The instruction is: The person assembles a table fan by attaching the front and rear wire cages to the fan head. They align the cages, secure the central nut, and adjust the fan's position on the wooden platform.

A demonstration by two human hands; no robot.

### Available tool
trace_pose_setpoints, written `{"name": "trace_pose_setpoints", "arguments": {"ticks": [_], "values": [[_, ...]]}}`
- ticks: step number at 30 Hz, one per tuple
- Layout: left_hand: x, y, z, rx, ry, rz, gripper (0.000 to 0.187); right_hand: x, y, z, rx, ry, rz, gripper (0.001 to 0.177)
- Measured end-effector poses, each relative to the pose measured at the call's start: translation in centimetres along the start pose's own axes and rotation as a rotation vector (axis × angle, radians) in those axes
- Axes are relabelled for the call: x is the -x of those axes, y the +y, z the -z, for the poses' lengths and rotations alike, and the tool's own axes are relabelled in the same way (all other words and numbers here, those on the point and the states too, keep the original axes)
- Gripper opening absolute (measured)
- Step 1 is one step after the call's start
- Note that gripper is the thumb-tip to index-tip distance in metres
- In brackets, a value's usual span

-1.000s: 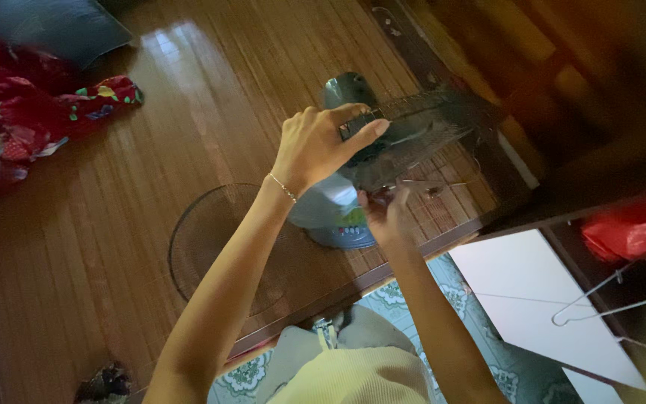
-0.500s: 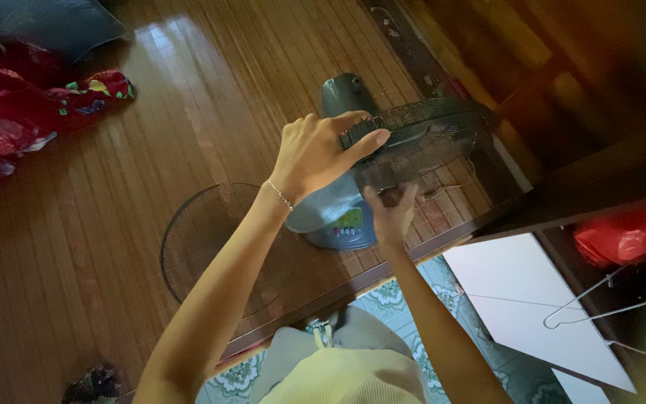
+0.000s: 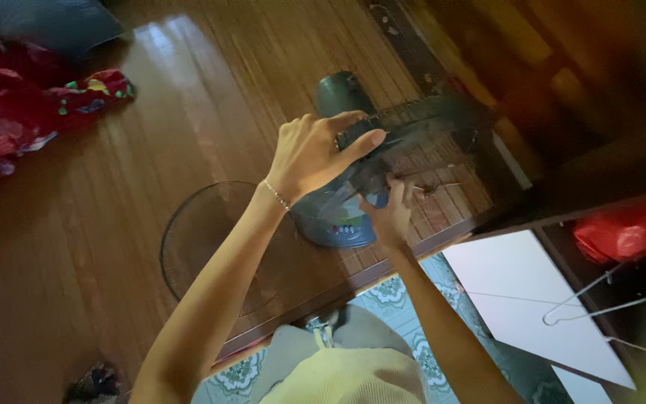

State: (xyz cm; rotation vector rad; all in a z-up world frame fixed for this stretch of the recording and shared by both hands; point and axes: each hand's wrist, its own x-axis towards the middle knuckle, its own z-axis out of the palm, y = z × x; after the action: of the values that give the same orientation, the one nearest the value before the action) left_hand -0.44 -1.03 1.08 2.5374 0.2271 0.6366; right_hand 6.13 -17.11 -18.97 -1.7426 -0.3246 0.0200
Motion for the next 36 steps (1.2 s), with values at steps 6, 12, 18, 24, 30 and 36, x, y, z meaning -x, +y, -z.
{"name": "trace_pose_setpoints", "arguments": {"ticks": [6, 12, 18, 24, 30, 36], "values": [[-0.4, 0.0, 0.5, -0.035, -0.135, 0.094, 0.076, -1.8, 4.0, -0.9, -0.699, -0.093, -0.680, 0.067], [-0.2, 0.2, 0.5, -0.004, -0.100, 0.087, 0.077, -2.0, 10.1, -0.4, -1.660, -0.367, -1.155, 0.101], [-0.5, 0.0, 0.1, 0.002, -0.103, 0.123, 0.074, -2.5, 9.1, 0.6, -1.542, -0.273, -1.219, 0.097], [-0.3, 0.3, 0.4, -0.047, -0.048, 0.088, 0.072, -1.8, 9.7, 2.0, -1.229, -0.342, -0.959, 0.078], [-0.5, 0.4, 0.2, -0.049, -0.058, 0.106, 0.070, -0.7, 8.4, 2.5, -0.998, -0.108, -0.979, 0.058], [-0.1, 0.3, 0.4, -0.026, -0.043, 0.117, 0.069, 3.4, 6.9, 4.7, -1.006, -0.151, -0.885, 0.054]]}}
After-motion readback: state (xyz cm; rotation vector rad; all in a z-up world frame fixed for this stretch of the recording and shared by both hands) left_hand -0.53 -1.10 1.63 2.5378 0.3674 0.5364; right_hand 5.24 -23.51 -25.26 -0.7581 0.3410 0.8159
